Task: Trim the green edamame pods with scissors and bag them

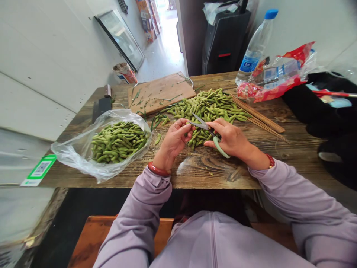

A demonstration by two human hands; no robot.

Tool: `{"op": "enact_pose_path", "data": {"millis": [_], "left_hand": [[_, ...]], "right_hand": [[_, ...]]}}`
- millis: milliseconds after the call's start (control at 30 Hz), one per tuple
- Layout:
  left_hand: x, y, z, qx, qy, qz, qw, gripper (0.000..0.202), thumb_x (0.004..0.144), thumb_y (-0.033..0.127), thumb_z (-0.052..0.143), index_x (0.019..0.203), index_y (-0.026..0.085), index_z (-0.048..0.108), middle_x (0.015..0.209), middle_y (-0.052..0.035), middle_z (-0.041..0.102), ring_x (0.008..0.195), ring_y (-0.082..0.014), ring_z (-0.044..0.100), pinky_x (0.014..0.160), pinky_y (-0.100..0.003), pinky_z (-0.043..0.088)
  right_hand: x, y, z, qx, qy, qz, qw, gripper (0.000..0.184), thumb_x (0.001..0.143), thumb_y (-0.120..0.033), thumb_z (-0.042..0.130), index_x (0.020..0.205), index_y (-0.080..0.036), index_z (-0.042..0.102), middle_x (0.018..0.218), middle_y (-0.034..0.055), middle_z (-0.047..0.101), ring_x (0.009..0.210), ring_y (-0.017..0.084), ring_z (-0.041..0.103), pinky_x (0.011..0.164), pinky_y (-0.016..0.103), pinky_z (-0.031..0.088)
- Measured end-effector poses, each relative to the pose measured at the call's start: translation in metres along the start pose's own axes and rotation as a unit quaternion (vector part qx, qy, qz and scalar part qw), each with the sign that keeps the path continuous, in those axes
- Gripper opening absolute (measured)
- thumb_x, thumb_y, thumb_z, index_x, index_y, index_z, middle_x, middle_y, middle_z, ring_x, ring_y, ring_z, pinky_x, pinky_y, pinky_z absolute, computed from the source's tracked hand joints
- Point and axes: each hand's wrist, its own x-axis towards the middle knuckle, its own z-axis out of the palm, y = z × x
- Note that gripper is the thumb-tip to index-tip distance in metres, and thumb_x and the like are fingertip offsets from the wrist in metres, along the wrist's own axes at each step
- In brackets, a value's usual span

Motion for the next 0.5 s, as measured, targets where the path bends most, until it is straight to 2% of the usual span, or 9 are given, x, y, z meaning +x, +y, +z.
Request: {"op": "enact_pose_path", "data": {"millis": [167,333,500], "left_hand": [[-0.001,-0.0049,0.0017,0.019,-0.027,-0.008,0.999,0.034,0.069,0.027,0.086,0.087,0.015,0.06,0.074,-0.0012,0.069,0.055,-0.0054,0.054,0.047,-0.015,0.035],[-0.004,-0.007,0.0055,0.052,-0.048,-0.025,0.997,0.038,0.068,0.033,0.088,0.083,0.014,0.059,0.071,-0.0014,0.067,0.052,-0.0047,0.052,0.045,-0.015,0.032],[-0.0046,-0.0045,0.0071,0.057,-0.042,-0.019,0.997,0.037,0.068,0.034,0.088,0.083,0.014,0.06,0.066,0.0011,0.063,0.049,-0.0038,0.048,0.044,-0.015,0.03]], "right_hand": [[0.0003,0.0016,0.0014,0.017,0.019,-0.014,1.0,0.055,0.087,-0.052,0.07,0.129,-0.018,0.06,0.108,0.0125,0.066,0.087,0.027,0.066,0.076,0.041,0.056],[0.0003,0.0018,0.0026,0.022,0.037,-0.015,0.999,0.057,0.09,-0.062,0.062,0.126,-0.018,0.061,0.103,0.0111,0.065,0.079,0.024,0.064,0.07,0.038,0.054],[-0.0007,-0.0005,0.0002,0.017,0.032,-0.005,0.999,0.05,0.093,-0.059,0.058,0.123,-0.019,0.062,0.096,0.0096,0.064,0.076,0.023,0.062,0.068,0.036,0.052]]}}
